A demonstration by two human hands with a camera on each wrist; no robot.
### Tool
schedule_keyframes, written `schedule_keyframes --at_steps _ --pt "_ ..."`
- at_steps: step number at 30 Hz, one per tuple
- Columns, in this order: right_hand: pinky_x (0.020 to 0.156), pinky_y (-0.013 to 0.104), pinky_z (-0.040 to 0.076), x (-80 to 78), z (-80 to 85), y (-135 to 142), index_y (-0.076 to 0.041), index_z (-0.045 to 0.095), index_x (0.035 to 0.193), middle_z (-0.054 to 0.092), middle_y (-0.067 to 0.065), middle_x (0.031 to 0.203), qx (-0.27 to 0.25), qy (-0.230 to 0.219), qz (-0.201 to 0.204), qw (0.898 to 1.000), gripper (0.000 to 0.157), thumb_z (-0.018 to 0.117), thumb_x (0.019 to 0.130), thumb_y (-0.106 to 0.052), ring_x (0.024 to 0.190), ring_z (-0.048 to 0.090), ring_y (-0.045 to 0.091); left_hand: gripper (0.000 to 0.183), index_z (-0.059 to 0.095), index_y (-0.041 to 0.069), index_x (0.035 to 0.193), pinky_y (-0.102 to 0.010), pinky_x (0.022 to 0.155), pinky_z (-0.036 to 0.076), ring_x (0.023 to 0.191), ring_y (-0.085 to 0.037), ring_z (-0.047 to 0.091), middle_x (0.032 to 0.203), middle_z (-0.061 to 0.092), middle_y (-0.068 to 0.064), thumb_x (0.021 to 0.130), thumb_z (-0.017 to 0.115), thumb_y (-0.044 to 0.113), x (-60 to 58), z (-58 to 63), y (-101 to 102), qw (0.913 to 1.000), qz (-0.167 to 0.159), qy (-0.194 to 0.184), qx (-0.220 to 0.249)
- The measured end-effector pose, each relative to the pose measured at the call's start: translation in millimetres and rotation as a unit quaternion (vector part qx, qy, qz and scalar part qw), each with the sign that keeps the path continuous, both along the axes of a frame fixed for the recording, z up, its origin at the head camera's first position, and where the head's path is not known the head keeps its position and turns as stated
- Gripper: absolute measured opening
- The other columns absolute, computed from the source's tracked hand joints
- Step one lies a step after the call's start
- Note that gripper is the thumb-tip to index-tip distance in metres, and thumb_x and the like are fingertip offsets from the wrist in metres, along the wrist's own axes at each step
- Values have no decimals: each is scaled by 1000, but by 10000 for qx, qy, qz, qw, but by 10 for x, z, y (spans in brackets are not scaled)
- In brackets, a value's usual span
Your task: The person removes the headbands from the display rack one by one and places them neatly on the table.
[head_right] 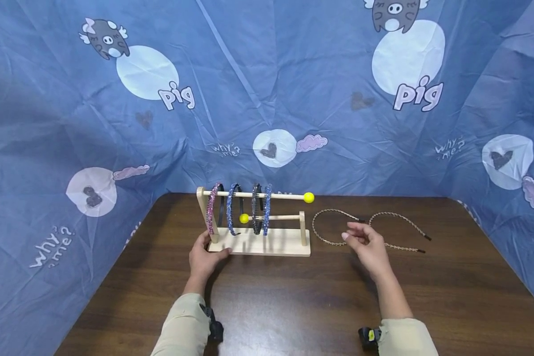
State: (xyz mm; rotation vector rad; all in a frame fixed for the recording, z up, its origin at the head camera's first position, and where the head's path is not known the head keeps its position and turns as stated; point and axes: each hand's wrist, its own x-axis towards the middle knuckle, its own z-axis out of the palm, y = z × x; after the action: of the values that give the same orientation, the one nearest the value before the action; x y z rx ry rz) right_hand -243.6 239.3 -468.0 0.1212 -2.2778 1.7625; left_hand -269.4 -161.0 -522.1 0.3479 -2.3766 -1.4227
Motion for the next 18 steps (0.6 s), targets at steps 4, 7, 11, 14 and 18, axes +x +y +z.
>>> schedule_keyframes --at_steps 4,7,11,14,18 --pt "70 16 45 16 23 -123 5 54 117 59 6 98 -24 37 190 9998 35 65 87 -12 86 55 8 78 55 7 125 -44 98 31 109 -30 52 117 60 -14 54 88 12 -1 -2 -4 10000 9 19 14" --pt "72 17 45 29 47 -224 7 54 117 58 16 102 -115 138 395 9991 37 65 87 -11 88 55 11 78 54 6 125 -44 99 31 109 -30 52 117 60 -14 54 87 12 9 2 0 10000 9 3 3" --pt "72 18 46 24 66 -356 9 53 117 58 25 102 -307 293 646 9970 36 65 86 -6 88 56 11 77 55 5 124 -44 98 31 109 -30 52 116 60 -15 54 87 11 24 10 6 10000 -1 16 7" --pt "72 18 46 -3 61 -445 10 54 116 60 21 98 -403 365 734 9958 35 65 85 -2 86 57 10 78 55 6 125 -44 98 31 109 -30 52 117 60 -14 54 87 12 21 12 7 10000 -2 2 34" --pt "73 18 46 -45 56 -576 10 54 116 62 17 97 -496 396 804 9947 35 65 84 -1 87 58 10 78 55 7 124 -43 98 32 109 -29 51 117 59 -13 54 88 12 -2 11 0 10000 30 -2 20"
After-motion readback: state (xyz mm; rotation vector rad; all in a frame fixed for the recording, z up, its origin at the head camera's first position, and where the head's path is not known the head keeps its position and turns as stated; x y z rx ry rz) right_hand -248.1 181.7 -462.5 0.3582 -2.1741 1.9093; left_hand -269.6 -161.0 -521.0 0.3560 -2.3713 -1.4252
